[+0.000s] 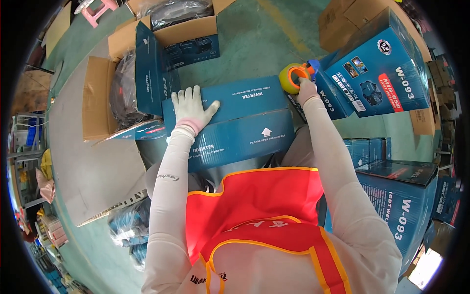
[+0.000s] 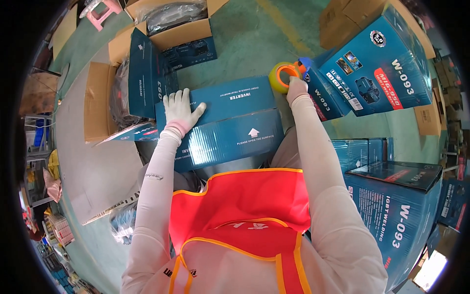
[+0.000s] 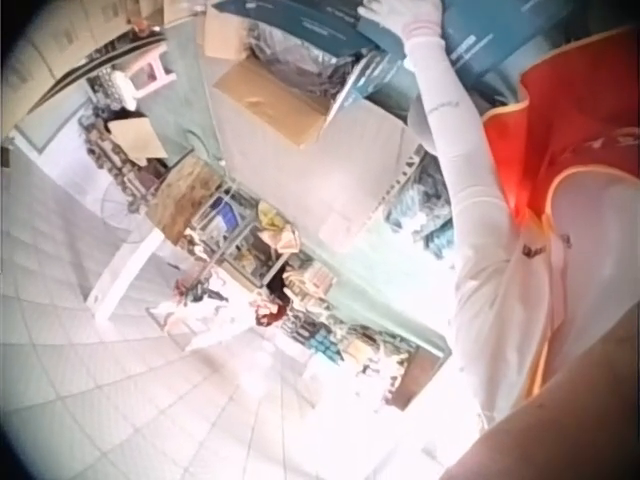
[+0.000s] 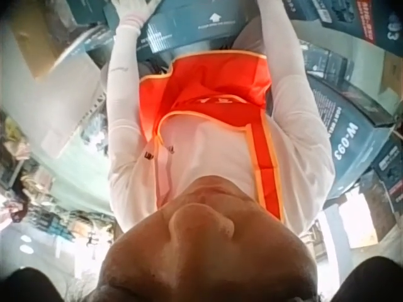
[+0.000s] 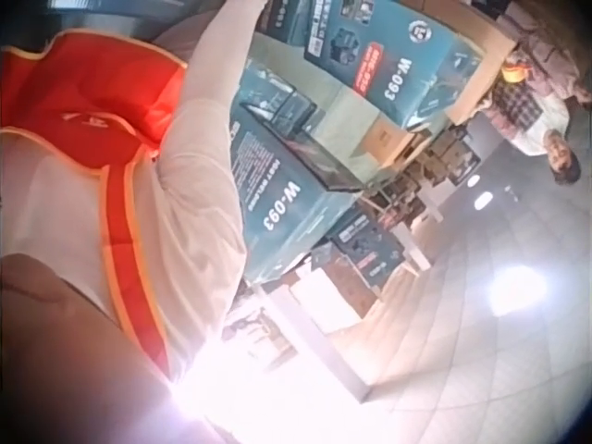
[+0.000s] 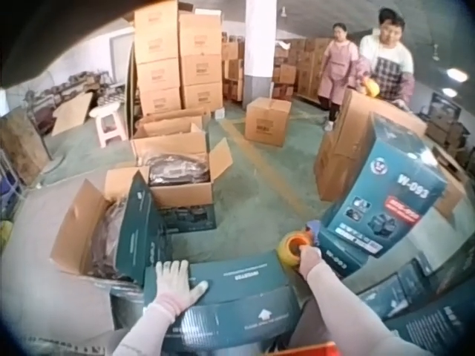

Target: The person packs welding machines, instruction manuals, and packing foam into cardboard boxes, then seals each box with tape using a tape dispenser.

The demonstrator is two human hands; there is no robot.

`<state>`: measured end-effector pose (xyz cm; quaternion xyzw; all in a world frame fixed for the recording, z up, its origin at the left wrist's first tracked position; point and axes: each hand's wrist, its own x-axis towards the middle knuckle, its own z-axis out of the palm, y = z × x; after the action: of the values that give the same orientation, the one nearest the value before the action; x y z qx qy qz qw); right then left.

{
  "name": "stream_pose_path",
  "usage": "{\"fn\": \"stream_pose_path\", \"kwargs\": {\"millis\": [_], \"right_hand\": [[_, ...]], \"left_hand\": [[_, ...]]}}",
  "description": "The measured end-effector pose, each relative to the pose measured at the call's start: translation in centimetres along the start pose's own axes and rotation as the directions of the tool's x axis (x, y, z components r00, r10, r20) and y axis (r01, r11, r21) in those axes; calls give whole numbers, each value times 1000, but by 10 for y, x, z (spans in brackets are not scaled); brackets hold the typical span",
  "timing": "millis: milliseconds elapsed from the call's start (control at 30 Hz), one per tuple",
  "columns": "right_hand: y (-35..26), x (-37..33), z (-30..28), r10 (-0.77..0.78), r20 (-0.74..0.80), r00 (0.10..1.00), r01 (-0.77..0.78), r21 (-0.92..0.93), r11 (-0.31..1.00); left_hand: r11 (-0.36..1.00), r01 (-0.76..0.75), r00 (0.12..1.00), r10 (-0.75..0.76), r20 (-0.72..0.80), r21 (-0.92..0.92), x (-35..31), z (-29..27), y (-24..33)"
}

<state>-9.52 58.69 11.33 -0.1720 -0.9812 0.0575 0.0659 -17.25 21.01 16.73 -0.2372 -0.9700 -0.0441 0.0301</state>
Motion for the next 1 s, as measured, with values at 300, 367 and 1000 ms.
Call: {"fn": "stream_pose_path", "kwargs": {"millis": [300, 367, 1000], "right_hand": [[17, 10, 67, 302, -103, 948, -309, -59, 949], [-26, 2, 48, 248, -87, 965, -237, 125, 963], [-1, 8, 62, 245, -144, 959, -224, 149, 963]], "left_hand": [[993, -47, 982, 65, 179, -106, 0, -15, 8], [998, -4, 987, 15, 158, -67, -17, -14, -7], [352, 746, 602, -720, 346, -565, -90, -5, -36]]}}
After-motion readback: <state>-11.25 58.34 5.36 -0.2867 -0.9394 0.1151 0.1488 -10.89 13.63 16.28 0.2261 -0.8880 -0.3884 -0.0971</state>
